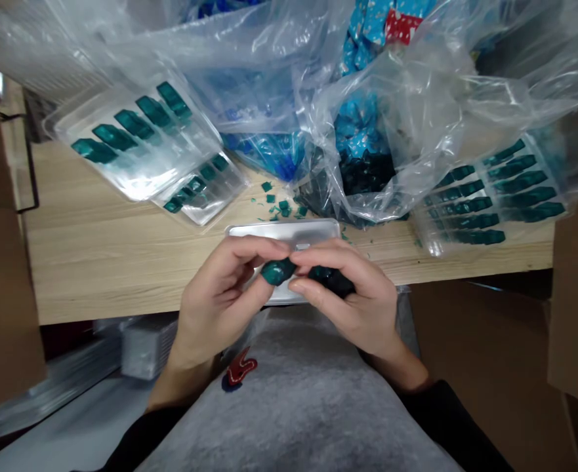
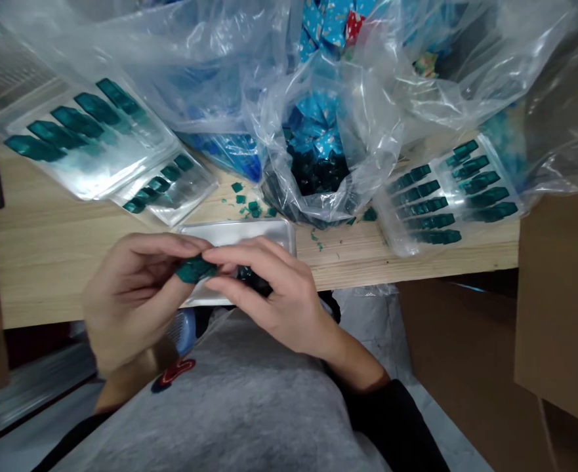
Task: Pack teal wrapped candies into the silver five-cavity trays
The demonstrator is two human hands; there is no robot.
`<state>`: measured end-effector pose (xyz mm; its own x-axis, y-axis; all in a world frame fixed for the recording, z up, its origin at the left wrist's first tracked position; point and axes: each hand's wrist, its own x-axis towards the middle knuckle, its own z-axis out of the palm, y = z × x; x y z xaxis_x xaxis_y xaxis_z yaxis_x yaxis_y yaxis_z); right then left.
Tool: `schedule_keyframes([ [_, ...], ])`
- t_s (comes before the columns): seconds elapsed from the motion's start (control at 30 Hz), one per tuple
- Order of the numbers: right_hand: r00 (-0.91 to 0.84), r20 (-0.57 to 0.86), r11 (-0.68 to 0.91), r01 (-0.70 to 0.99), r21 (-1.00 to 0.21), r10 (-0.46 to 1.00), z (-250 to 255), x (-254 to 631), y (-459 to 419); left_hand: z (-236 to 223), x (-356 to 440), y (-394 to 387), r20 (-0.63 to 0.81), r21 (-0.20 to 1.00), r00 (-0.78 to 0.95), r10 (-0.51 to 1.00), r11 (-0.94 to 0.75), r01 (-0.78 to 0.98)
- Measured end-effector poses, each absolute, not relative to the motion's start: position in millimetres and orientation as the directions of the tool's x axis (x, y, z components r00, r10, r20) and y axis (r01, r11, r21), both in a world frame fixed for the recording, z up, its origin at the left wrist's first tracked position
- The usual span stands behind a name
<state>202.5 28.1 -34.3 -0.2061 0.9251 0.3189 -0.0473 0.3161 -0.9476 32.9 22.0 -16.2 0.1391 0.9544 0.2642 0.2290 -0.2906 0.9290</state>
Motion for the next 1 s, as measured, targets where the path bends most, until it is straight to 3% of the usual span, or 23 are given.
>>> schedule_keyframes([
  [0.27,-0.296,0.317,0.344,0.044,-0.938,0.901,-34,206,24,-18,29,17,0.363,0.852,0.180,0.914,-0.404,0.333],
  [0.4,-0.367,0.253,0.270,-0.005,-0.963,0.895,-42,220,19,-24,21,7,0.226,0.863,0.312,0.923,-0.339,0.375],
  [0.5,-0.347,0.183,0.242,0.134,-0.961,0.920,-45,231,20,-30,15,0,0.141,0.898,0.251,0.958,-0.231,0.375],
  [0.6,-0.318,0.232,0.343,0.357,-0.869,0.919,-45,234,26,-33,8,-1,0.206,0.900,0.040,0.978,-0.205,0.385],
  [0.7,-0.414,0.240,0.442,0.510,-0.738,0.878,-43,231,35,-34,4,2,0.282,0.872,-0.067,0.957,-0.227,0.434],
  [0.87,-0.497,0.201,0.498,0.589,-0.636,0.844,-40,225,39,-35,1,5,0.295,0.850,0.001,0.956,-0.263,0.455],
  [1.0,-0.517,0.213,0.557,0.724,-0.408,0.829,-38,215,32,-38,1,7,0.293,0.840,0.027,0.956,-0.270,0.471],
])
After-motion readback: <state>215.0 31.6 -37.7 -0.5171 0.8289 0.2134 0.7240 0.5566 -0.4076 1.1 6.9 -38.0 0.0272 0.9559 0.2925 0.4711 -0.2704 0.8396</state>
